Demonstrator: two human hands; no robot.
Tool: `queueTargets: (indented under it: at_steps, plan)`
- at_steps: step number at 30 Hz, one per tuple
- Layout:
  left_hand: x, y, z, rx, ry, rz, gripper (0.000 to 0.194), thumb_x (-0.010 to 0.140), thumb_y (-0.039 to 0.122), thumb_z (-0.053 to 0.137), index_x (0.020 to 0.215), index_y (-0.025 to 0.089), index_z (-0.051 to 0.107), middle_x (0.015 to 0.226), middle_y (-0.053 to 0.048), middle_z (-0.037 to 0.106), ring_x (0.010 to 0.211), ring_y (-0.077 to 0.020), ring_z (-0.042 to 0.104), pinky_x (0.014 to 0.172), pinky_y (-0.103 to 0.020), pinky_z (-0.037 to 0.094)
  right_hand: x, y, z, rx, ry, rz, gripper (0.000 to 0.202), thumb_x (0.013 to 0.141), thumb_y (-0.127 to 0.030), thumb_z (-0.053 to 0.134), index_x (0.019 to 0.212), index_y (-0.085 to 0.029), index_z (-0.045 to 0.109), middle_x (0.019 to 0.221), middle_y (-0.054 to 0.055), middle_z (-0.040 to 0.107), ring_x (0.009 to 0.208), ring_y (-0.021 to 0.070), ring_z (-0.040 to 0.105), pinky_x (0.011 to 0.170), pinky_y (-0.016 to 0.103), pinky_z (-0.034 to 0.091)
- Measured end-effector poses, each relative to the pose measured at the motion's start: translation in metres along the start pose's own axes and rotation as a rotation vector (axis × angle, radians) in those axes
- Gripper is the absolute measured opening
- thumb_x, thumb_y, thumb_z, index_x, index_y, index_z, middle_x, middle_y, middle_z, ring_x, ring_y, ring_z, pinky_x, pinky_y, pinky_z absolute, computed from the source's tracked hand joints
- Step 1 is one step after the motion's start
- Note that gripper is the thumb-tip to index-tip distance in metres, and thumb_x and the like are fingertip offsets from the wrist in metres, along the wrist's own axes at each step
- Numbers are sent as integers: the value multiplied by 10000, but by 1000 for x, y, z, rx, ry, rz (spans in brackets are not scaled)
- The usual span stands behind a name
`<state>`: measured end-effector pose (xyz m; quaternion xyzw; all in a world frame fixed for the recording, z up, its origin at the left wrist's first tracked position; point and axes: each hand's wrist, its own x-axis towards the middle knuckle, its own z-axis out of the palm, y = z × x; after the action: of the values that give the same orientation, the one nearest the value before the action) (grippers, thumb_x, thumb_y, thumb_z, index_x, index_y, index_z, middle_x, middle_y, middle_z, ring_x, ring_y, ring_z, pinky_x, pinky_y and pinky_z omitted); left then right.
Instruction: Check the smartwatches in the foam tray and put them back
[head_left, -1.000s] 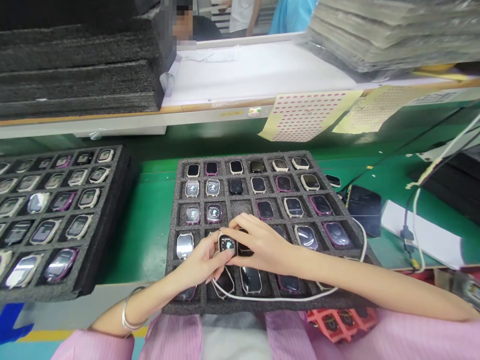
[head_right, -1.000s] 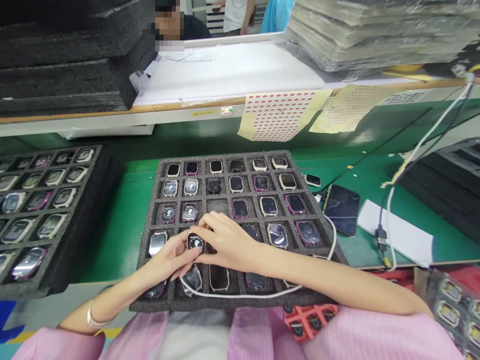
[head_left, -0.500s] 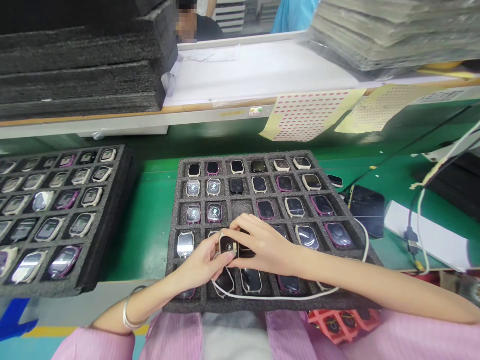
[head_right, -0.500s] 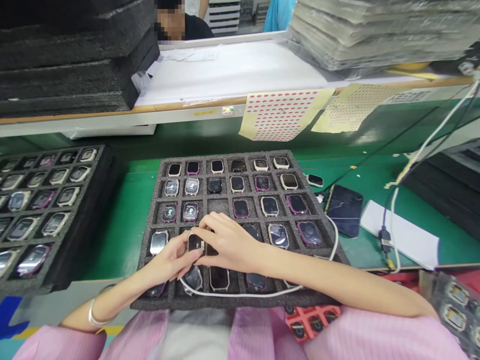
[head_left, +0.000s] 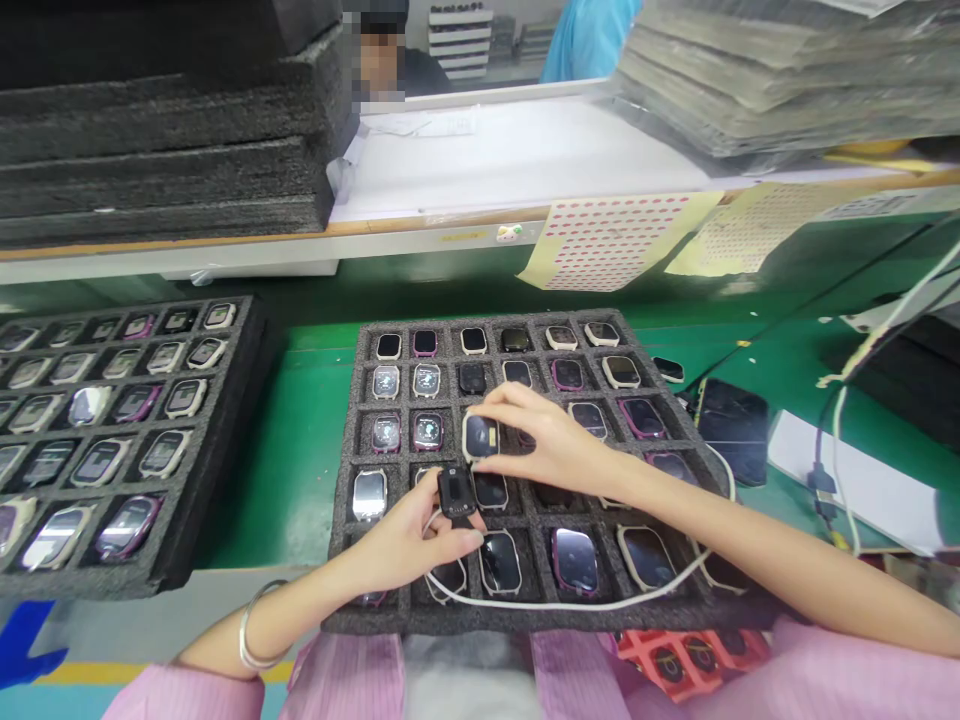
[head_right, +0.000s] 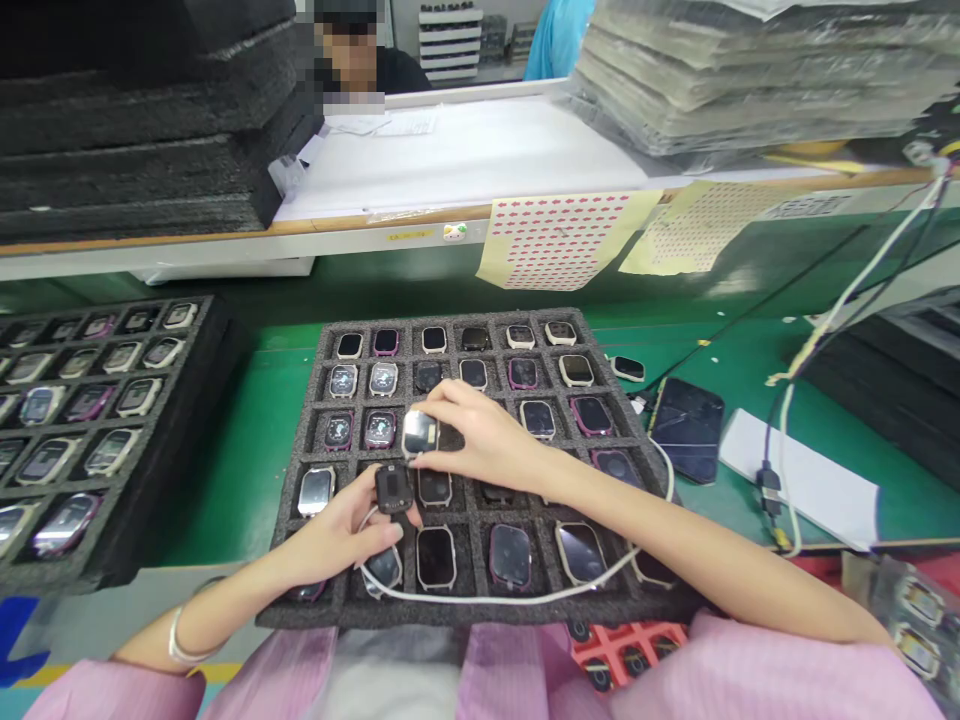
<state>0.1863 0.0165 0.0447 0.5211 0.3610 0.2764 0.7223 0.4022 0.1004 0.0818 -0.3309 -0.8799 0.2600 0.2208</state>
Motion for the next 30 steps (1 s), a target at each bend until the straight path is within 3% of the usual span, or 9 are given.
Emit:
queueTargets:
  at_steps: [4,8,11,14,21,25,27,30]
  plan:
    - [1,1,0,41,-33,-82,358,868,373,606,1123,177,450,954,-30,584,528,-37,405,448,-182,322,1,19,0,-256,-71,45,471,802,-354,719,1186,-105,607,1051,132,597,983,284,547,858,442,482]
    - [2,15,0,81,-54,-146,337,884,367,571,1124,170,441,965,-37,585,486,-24,404,416,-183,317,-9,19,-21,-399,-145,41,448,875,-307,636,1264,-103,548,1139,157,594,1041,298,536,896,456,456]
    - [8,30,4,87,-64,-125,315,884,343,571,1112,168,443,999,-52,601,498,-21,415,417,-174,314,-19,18,-37,-475,-250,125,314,862,-229,644,1148,-104,616,1039,149,625,969,310,571,845,474,469]
    - [24,38,15,69,-56,-110,306,872,334,575,1094,165,449,999,-56,610,477,-17,420,392,-164,302,-28,21,-37,-486,-311,140,302,819,-257,699,1071,-102,638,1016,148,617,930,303,590,806,453,494]
    - [70,25,34,11,-4,-144,358,787,343,650,1025,146,470,793,7,593,443,-30,435,340,-133,319,-38,24,-43,-505,-163,155,319,796,-313,721,1047,-141,624,1021,106,616,945,259,620,813,403,525]
    - [70,14,32,-65,-7,-123,463,711,323,746,1059,147,496,787,16,581,497,-45,484,353,-126,366,-46,4,-51,-204,23,151,324,785,-267,724,1071,-176,602,1068,84,631,989,233,622,872,371,525]
    - [69,11,32,-112,-8,-100,534,653,312,801,1065,148,504,805,4,598,508,-54,512,358,-135,389,-50,-5,-44,-118,24,100,377,751,-250,749,1096,-198,606,1102,81,635,1023,242,619,899,370,526]
    - [73,6,33,-168,-61,-76,664,627,386,819,1142,132,487,638,37,585,430,-77,514,345,-163,405,-55,-3,-24,-184,8,36,420,740,-236,747,1137,-201,614,1127,108,655,1028,290,636,879,408,558]
